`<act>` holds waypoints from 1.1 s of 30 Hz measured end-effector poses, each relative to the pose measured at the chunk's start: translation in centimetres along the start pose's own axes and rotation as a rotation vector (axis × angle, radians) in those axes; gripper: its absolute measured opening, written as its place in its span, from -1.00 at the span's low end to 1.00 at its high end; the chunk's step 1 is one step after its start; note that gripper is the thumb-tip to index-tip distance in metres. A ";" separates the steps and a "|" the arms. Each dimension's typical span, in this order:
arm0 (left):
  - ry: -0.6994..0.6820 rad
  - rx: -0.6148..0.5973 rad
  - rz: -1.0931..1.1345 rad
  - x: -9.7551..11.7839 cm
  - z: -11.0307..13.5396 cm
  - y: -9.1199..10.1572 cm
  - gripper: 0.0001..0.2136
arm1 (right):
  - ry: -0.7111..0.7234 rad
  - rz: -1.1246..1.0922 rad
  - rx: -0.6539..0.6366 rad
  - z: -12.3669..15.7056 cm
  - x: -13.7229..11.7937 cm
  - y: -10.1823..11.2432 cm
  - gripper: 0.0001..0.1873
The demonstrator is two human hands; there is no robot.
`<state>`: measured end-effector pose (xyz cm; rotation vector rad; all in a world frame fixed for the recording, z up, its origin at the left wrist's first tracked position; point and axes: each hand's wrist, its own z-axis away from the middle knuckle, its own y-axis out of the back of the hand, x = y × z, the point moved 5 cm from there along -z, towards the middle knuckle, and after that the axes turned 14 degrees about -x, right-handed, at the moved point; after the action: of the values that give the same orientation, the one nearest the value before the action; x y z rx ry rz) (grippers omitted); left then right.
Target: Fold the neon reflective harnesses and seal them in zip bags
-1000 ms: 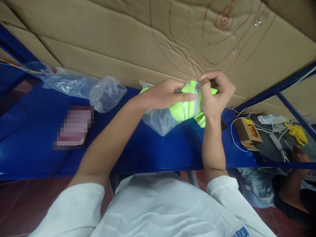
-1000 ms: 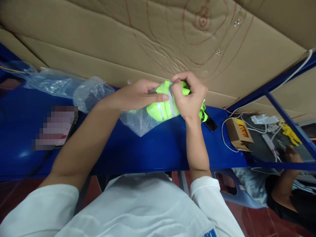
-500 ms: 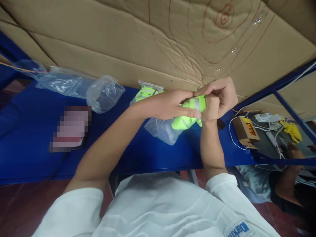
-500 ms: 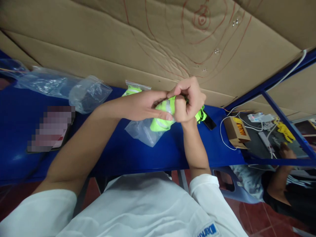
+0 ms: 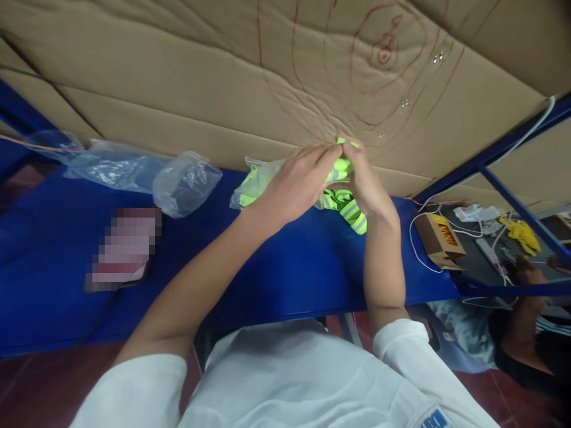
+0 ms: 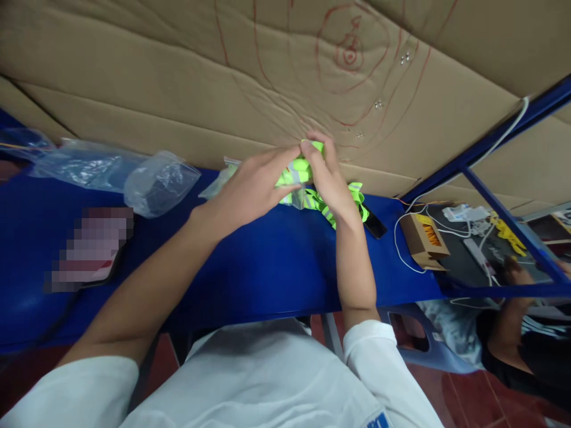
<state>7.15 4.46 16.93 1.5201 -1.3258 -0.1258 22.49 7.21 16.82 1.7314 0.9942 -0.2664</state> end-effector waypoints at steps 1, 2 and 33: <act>-0.011 0.022 -0.052 -0.3 -0.1 -0.3 -0.54 | -0.034 -0.055 -0.047 -0.3 0.9 -0.6 -0.53; -0.019 0.041 -0.085 -0.7 -0.3 -0.6 -0.55 | -0.052 -0.118 -0.060 -0.5 1.7 -1.1 -0.53; 0.173 -0.009 -0.105 -11.2 -1.1 -3.7 0.08 | -0.020 -0.029 -0.031 -1.3 3.5 -5.3 -0.85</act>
<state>6.04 12.96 8.82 1.5565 -1.1079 -0.0646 20.49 10.46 11.57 1.6844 1.0039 -0.2852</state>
